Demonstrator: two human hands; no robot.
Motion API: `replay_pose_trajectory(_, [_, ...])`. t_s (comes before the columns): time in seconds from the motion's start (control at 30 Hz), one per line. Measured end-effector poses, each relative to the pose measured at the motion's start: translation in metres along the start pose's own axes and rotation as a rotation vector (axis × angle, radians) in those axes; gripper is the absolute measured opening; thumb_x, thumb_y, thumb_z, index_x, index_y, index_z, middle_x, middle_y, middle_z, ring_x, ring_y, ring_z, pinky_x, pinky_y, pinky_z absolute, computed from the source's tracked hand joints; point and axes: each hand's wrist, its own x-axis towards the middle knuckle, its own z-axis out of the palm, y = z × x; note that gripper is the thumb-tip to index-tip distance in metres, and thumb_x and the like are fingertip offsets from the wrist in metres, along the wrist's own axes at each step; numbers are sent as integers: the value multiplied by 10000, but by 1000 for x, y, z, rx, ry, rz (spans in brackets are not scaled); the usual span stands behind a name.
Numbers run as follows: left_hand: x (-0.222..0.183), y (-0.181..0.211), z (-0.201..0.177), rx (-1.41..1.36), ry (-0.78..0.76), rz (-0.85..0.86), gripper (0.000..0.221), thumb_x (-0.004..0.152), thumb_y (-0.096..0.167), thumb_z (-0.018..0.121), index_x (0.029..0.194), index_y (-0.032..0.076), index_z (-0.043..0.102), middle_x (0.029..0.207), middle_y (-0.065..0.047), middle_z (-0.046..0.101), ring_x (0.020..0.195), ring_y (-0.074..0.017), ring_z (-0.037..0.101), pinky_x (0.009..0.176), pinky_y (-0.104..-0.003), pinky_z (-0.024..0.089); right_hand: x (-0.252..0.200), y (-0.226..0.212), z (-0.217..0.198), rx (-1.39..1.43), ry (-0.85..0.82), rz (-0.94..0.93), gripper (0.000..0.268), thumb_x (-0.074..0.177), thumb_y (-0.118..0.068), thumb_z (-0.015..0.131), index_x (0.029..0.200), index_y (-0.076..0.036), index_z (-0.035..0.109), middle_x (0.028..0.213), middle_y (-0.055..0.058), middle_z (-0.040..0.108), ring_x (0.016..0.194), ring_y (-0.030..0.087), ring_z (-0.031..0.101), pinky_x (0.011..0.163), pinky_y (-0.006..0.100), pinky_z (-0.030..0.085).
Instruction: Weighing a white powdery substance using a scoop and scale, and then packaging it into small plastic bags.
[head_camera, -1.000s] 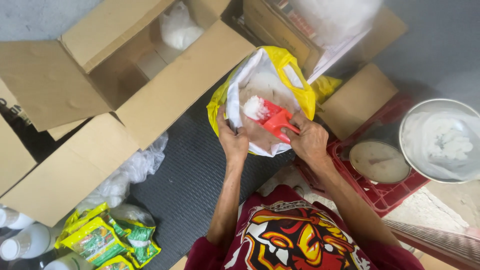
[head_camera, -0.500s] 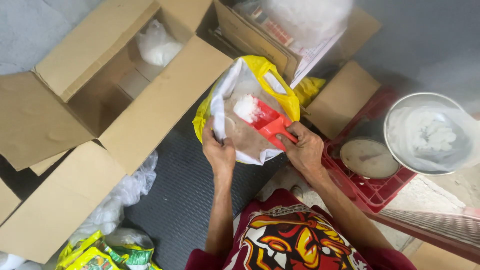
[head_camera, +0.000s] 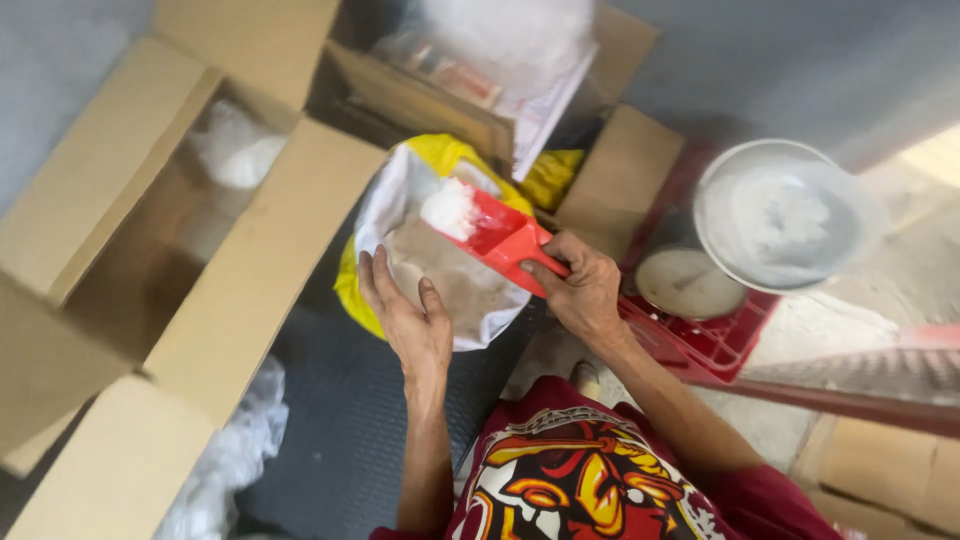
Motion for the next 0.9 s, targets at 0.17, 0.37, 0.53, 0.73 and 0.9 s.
replay_pose_trajectory(0.17, [-1,32,48,-187,-81,125,638,928,-11,616,1527,-19,396,1587,-301,348,1487,-475,371,1239,-499,315,-2,21,-56,41,104,79,270,818,-88,883,845,-45,618,741,48,650,664,105,539,606,291,491])
replay_pose_trajectory(0.37, [-9,67,138,-405,-317,274,602,915,-38,599,1498,0,454,1539,-250,471,1455,-427,451,1237,-473,353,-15,35,-159,-45,255,157,239,877,-52,857,851,-58,620,755,-20,626,698,63,526,631,256,473])
replay_pose_trajectory(0.53, [-19,102,217,-501,-549,368,554,903,-18,619,1444,23,504,1450,-227,549,1356,-421,524,1141,-475,440,-41,41,-247,-245,372,203,245,907,-31,880,885,-41,637,813,-33,595,768,55,497,705,247,466])
replay_pose_trajectory(0.73, [-19,147,278,-413,-718,311,516,958,209,616,1416,0,498,1339,-240,519,1201,-416,563,988,-474,488,-46,47,-299,-713,330,390,282,876,-227,911,904,-77,674,802,43,668,681,159,596,665,333,496])
replay_pose_trajectory(0.9, [-13,180,278,25,-664,413,591,911,427,692,1344,42,575,1211,-173,600,1151,-369,575,914,-579,425,-23,68,-299,-982,95,214,251,901,-393,822,949,-160,744,858,29,738,714,218,690,646,373,535])
